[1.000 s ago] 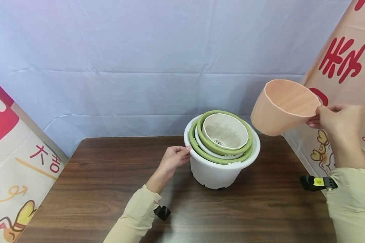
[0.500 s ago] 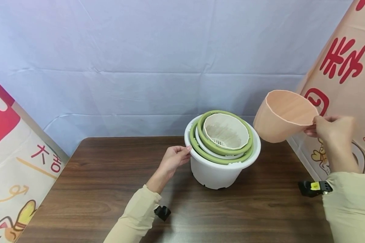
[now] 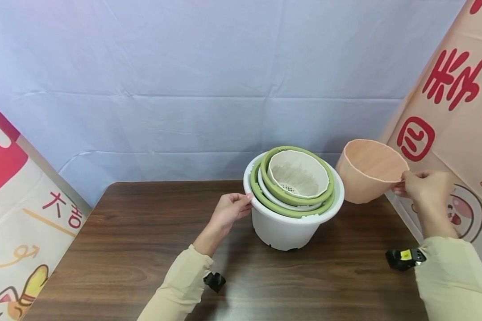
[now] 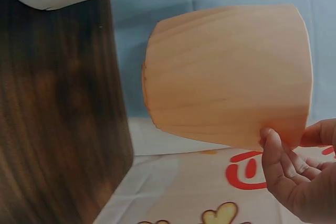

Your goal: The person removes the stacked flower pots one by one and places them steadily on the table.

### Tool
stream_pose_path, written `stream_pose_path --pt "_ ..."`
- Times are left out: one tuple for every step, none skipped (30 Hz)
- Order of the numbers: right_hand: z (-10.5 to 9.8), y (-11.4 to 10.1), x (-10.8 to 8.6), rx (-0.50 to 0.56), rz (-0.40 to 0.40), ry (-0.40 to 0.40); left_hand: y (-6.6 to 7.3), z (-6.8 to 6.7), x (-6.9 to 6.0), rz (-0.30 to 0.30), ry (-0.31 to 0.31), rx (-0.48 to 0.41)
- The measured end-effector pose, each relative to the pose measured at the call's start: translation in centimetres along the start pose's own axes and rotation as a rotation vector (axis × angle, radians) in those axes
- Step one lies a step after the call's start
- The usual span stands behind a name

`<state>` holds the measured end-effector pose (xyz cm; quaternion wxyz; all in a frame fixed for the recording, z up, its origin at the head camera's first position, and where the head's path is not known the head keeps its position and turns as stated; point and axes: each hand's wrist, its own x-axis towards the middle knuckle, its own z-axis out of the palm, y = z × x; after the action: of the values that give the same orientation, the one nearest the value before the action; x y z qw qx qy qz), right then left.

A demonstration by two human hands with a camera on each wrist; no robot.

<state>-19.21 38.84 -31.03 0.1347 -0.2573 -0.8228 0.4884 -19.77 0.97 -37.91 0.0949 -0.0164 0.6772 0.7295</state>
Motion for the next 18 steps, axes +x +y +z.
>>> stream_pose_path --pt "0.1 0.2 0.0 0.0 0.006 -0.007 0.0 0.0 0.0 0.0 -0.001 0.004" --pt "0.3 0.5 0.0 -0.006 0.01 -0.012 0.0 0.0 0.0 0.0 0.002 0.0" --pt "0.4 0.7 0.0 -0.001 0.011 -0.019 0.0 0.0 0.0 0.001 0.001 0.003" --pt "0.5 1.0 -0.1 -0.006 0.013 -0.025 0.0 0.0 0.1 0.001 0.001 0.002" --pt "0.6 1.2 -0.1 -0.02 0.011 -0.031 0.0 0.0 0.0 0.0 0.001 -0.001" --pt "0.8 1.5 -0.1 -0.022 0.009 -0.035 0.0 0.1 0.0 -0.001 0.0 -0.003" --pt "0.9 1.7 -0.1 -0.031 0.003 -0.044 0.0 0.1 0.0 -0.001 -0.002 -0.001" --pt "1.0 1.9 -0.2 -0.04 -0.007 -0.054 0.0 0.1 0.0 0.0 -0.002 -0.002" --pt "1.2 2.2 -0.2 -0.039 -0.011 -0.06 0.1 0.1 0.0 0.0 -0.003 0.0" --pt "1.3 2.4 -0.2 -0.037 -0.02 -0.072 0.1 0.1 0.0 -0.001 -0.001 -0.006" --pt "1.3 2.6 -0.3 -0.04 -0.023 -0.087 0.1 0.1 0.0 0.001 -0.001 -0.006" --pt "1.4 2.8 -0.3 -0.041 -0.028 -0.099 0.0 0.1 0.0 0.002 -0.001 -0.005" --pt "1.5 3.0 -0.4 -0.041 -0.031 -0.111 0.0 0.1 0.0 0.004 -0.002 -0.004" --pt "1.6 3.2 -0.4 -0.046 -0.027 -0.12 0.0 0.1 0.0 0.004 -0.002 -0.005" --pt "1.6 3.3 -0.5 -0.053 -0.019 -0.129 0.0 0.1 0.0 0.003 -0.002 -0.005" --pt "1.7 3.5 -0.5 -0.053 -0.013 -0.137 0.0 0.1 0.0 0.003 -0.003 -0.005" --pt "1.9 3.7 -0.5 -0.058 -0.001 -0.138 0.0 0.1 0.1 0.004 -0.005 0.0" --pt "2.0 3.9 -0.5 -0.057 -0.001 -0.139 -0.1 0.1 0.1 0.003 -0.002 -0.005"
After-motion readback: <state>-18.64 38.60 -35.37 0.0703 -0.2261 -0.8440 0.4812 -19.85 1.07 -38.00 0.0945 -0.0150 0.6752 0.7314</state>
